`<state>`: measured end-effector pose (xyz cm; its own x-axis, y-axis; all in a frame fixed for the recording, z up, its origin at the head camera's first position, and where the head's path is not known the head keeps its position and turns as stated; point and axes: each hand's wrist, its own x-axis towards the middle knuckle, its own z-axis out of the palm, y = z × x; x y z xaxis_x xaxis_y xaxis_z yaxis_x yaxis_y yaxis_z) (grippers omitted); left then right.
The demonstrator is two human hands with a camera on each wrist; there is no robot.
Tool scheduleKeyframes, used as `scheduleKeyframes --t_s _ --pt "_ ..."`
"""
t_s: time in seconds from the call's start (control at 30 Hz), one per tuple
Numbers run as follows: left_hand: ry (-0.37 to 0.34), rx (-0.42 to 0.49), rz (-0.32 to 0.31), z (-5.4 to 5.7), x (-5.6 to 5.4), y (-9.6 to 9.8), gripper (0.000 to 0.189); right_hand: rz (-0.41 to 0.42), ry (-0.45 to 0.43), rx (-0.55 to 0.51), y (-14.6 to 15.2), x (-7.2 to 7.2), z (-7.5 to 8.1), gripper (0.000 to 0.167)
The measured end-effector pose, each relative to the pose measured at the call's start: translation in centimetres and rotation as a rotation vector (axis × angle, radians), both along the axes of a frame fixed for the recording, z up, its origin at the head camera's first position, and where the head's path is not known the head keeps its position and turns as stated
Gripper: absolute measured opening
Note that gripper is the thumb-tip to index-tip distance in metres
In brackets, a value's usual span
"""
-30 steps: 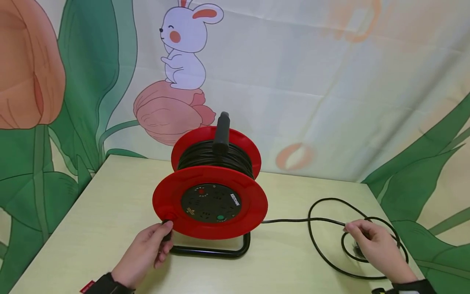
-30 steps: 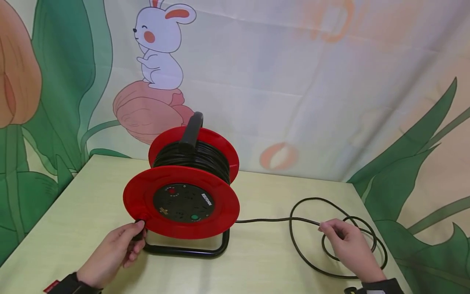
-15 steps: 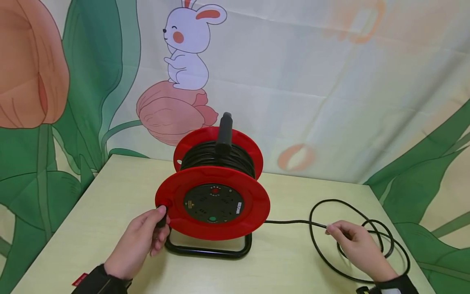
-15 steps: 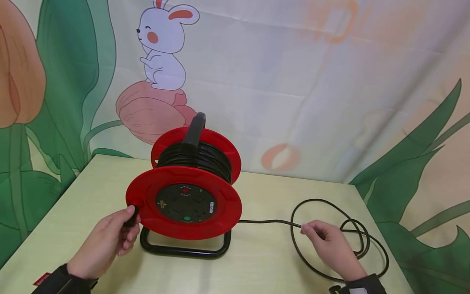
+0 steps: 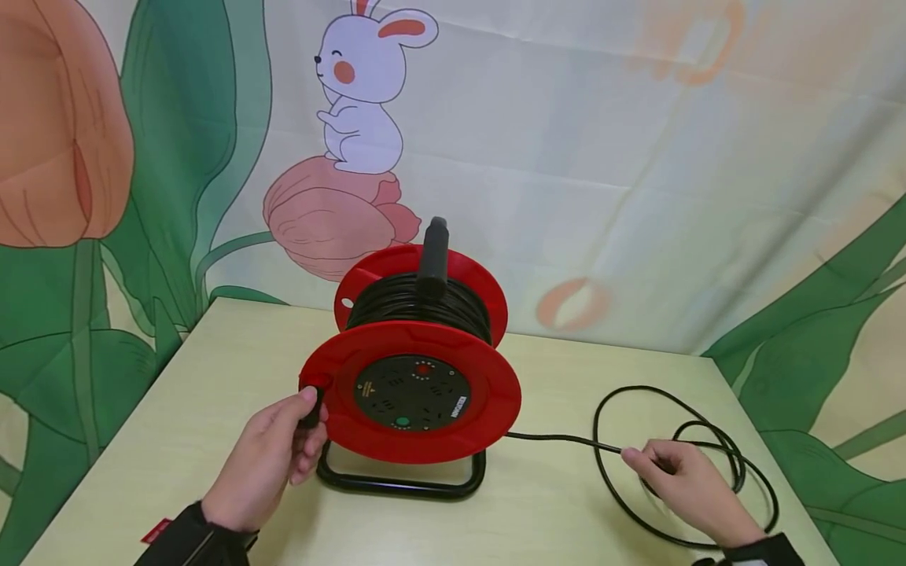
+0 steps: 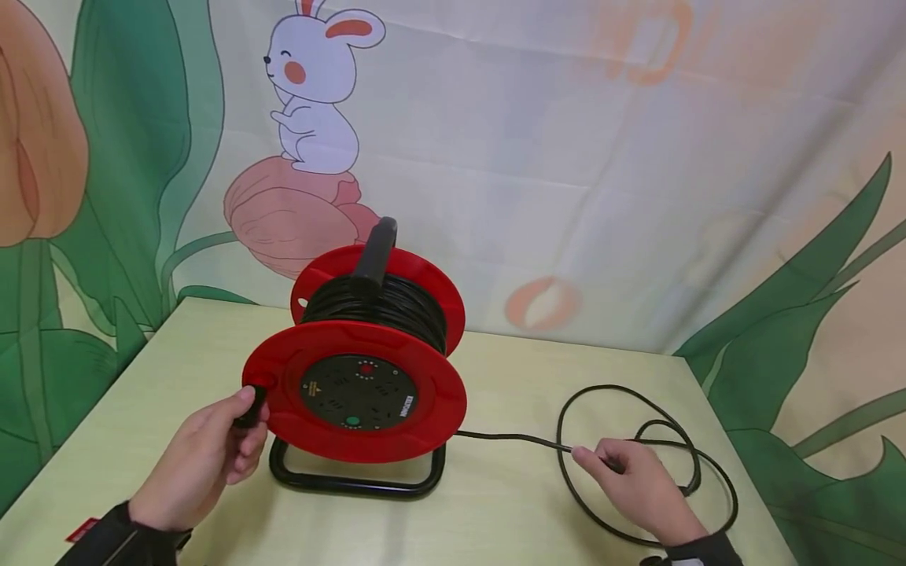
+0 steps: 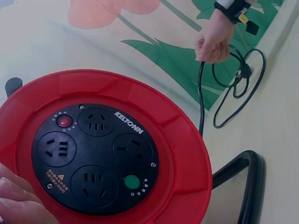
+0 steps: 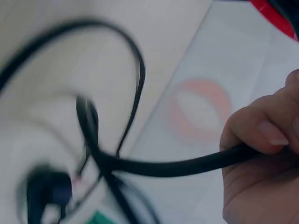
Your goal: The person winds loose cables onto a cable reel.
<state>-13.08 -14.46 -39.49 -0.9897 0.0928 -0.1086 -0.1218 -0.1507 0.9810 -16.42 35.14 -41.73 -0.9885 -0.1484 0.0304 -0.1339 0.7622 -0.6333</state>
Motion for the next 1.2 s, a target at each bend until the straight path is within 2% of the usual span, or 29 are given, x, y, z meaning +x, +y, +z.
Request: scheduleKeyframes --t_s 0.07,0.17,0.3,0.4,0.53,0.6,0.7,0.77,0.9,1.07,1.2 --pt "-0.014 0.013 0.001 -0.2 0.0 0.0 0.044 -0.031 0.010 0.058 1.1 0.4 0.9 0.047" --pt "-0.032 0.025 0.005 -0.6 0.0 0.0 0.043 -0.103 0.024 0.146 3.0 0.8 3.0 0.049" --pt "-0.032 0.036 0.014 -0.9 0.1 0.0 0.044 -0.200 0.112 0.261 5.6 1.3 5.4 0.048" --pt "-0.034 0.039 0.014 -1.0 0.1 0.0 0.043 -0.240 0.215 0.342 7.5 1.5 5.9 0.043" --pt "-0.042 0.036 0.014 -1.0 0.1 0.0 0.042 -0.244 0.305 0.426 9.4 1.3 5.5 0.037" --pt "-0.040 0.033 0.012 -1.0 0.1 -0.1 0.044 -0.246 0.283 0.434 10.1 1.0 5.1 0.036" --pt "-0.019 0.011 0.006 -0.7 0.0 -0.1 0.048 -0.273 0.200 0.427 11.0 0.8 4.4 0.038" --pt "0.007 -0.018 0.002 -0.3 0.0 0.0 0.050 -0.299 0.152 0.402 11.6 0.8 3.8 0.041" --pt "0.070 -0.054 -0.006 0.6 -0.3 0.4 0.054 -0.327 0.118 0.362 11.7 0.8 3.0 0.046" --pt "0.134 -0.062 -0.027 1.6 -0.4 0.9 0.055 -0.292 0.117 0.324 10.5 0.7 2.6 0.046" --pt "0.166 -0.100 -0.027 2.3 -0.4 1.2 0.054 -0.227 0.121 0.300 9.4 0.7 2.5 0.043"
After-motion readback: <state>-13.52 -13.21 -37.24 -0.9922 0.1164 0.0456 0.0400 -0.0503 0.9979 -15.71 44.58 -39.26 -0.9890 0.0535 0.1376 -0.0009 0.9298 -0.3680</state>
